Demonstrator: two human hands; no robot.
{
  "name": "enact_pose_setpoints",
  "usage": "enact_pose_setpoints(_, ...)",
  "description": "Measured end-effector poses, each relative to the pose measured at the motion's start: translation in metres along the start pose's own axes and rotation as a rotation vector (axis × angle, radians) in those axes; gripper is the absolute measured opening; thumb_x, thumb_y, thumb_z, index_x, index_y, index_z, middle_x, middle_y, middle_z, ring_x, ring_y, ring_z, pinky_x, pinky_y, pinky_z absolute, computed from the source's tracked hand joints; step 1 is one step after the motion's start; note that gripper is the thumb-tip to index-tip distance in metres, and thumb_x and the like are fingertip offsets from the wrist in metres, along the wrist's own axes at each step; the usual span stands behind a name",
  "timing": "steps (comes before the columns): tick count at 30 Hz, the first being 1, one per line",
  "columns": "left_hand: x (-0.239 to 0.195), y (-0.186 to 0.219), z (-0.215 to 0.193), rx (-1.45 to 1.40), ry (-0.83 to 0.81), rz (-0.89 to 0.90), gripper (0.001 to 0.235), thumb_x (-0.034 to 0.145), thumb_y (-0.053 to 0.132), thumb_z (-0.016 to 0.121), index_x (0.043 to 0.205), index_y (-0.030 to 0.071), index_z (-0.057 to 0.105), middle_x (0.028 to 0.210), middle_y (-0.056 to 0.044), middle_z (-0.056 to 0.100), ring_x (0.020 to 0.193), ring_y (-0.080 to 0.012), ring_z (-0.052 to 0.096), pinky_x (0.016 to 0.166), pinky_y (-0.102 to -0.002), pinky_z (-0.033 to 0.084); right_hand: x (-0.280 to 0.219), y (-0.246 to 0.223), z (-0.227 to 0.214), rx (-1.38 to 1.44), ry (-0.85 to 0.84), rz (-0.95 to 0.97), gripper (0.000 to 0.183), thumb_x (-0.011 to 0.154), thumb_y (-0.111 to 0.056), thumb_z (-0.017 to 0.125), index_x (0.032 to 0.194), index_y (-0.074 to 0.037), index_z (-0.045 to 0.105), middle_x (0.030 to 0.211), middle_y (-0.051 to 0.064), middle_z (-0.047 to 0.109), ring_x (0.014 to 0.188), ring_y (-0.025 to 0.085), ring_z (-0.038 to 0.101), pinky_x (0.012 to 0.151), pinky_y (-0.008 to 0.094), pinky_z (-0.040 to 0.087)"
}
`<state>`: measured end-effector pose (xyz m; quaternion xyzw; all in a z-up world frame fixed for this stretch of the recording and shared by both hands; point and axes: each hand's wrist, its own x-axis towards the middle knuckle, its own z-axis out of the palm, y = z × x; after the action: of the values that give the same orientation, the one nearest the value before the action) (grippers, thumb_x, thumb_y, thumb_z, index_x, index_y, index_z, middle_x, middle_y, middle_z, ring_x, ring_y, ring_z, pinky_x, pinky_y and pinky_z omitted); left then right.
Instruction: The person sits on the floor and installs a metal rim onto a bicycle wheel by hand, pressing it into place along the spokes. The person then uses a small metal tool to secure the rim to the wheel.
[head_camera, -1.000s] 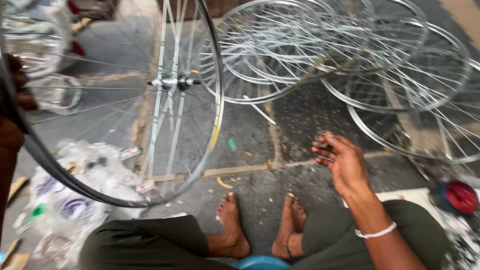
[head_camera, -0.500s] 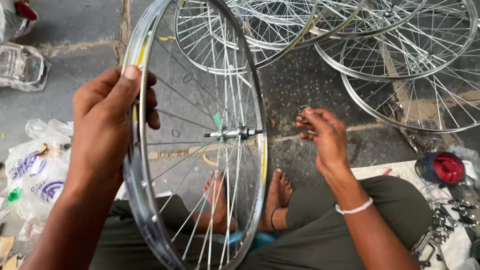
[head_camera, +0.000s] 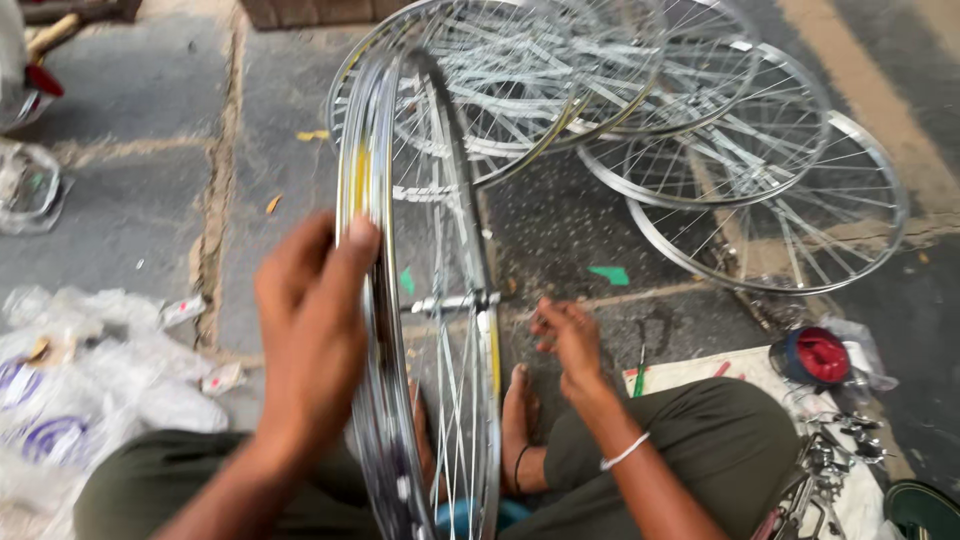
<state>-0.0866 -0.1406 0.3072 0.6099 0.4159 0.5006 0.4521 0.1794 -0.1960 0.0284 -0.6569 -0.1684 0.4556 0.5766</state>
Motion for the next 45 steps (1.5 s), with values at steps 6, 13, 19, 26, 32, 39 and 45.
enact_pose_setpoints(6, -0.038, -0.021, -0.001, -0.109, 0.13, -0.095, 0.024, 0.104, 0.022, 0.061, 0.1, -0.002, 0.065, 0.078, 0.001, 0.058, 0.071, -0.0063, 0.047, 0.06, -0.025, 0.038, -0.006, 0.062, 0.015, 0.038, 0.048, 0.179, 0.016, 0.09, -0.027, 0.074, 0.088, -0.012, 0.07, 0.084, 0.0, 0.073, 0.073, 0.009, 0.068, 0.059, 0.024, 0.045)
enact_pose_setpoints(13, -0.085, -0.044, 0.02, -0.046, 0.241, -0.023, 0.02, 0.101, 0.018, 0.066, 0.099, -0.002, 0.072, 0.061, 0.001, 0.058, 0.053, -0.005, 0.047, 0.049, -0.021, 0.034, -0.024, 0.052, 0.038, -0.025, 0.004, 0.212, 0.021, 0.091, -0.03, 0.071, 0.087, -0.009, 0.071, 0.085, 0.001, 0.075, 0.078, 0.009, 0.069, 0.066, 0.026, 0.047)
enact_pose_setpoints(19, -0.08, -0.074, 0.031, -0.092, 0.07, 0.117, 0.018, 0.103, 0.013, 0.06, 0.109, -0.003, 0.066, 0.082, 0.0, 0.063, 0.068, -0.0054, 0.052, 0.057, -0.023, 0.044, -0.088, -0.016, 0.053, 0.203, -0.086, 0.208, 0.022, 0.095, -0.027, 0.064, 0.096, -0.006, 0.07, 0.092, 0.008, 0.075, 0.084, 0.015, 0.07, 0.074, 0.031, 0.053)
enact_pose_setpoints(26, -0.112, -0.059, 0.005, -0.143, 0.194, 0.037, 0.022, 0.103, 0.016, 0.061, 0.112, -0.004, 0.065, 0.075, 0.002, 0.058, 0.062, -0.0029, 0.045, 0.054, -0.021, 0.037, -0.159, -0.062, 0.035, 0.284, -0.247, -0.072, 0.025, 0.097, -0.021, 0.059, 0.101, 0.002, 0.069, 0.101, 0.015, 0.075, 0.095, 0.022, 0.071, 0.081, 0.035, 0.054)
enact_pose_setpoints(32, -0.113, -0.058, -0.006, -0.235, 0.257, -0.138, 0.025, 0.101, 0.019, 0.06, 0.111, -0.003, 0.065, 0.073, -0.001, 0.058, 0.057, -0.0056, 0.049, 0.051, -0.023, 0.042, -0.155, -0.064, 0.03, 0.301, -0.221, 0.032, 0.026, 0.097, -0.024, 0.057, 0.101, -0.001, 0.069, 0.101, 0.014, 0.075, 0.095, 0.023, 0.072, 0.081, 0.036, 0.052)
enact_pose_setpoints(39, -0.116, -0.076, -0.026, -0.19, 0.222, -0.043, 0.031, 0.104, 0.025, 0.058, 0.116, -0.003, 0.063, 0.085, -0.002, 0.064, 0.07, -0.005, 0.055, 0.062, -0.022, 0.047, -0.154, -0.039, 0.038, 0.307, -0.288, 0.039, 0.026, 0.097, -0.025, 0.059, 0.102, -0.002, 0.07, 0.1, 0.012, 0.075, 0.096, 0.022, 0.071, 0.081, 0.036, 0.052)
enact_pose_setpoints(45, -0.114, -0.074, -0.023, -0.219, 0.166, 0.021, 0.041, 0.091, 0.02, 0.076, 0.119, -0.004, 0.059, 0.089, -0.003, 0.066, 0.078, -0.0061, 0.06, 0.069, -0.023, 0.05, -0.159, -0.031, 0.029, 0.289, -0.224, 0.079, 0.028, 0.096, -0.026, 0.059, 0.101, -0.001, 0.071, 0.099, 0.013, 0.076, 0.095, 0.022, 0.071, 0.081, 0.036, 0.053)
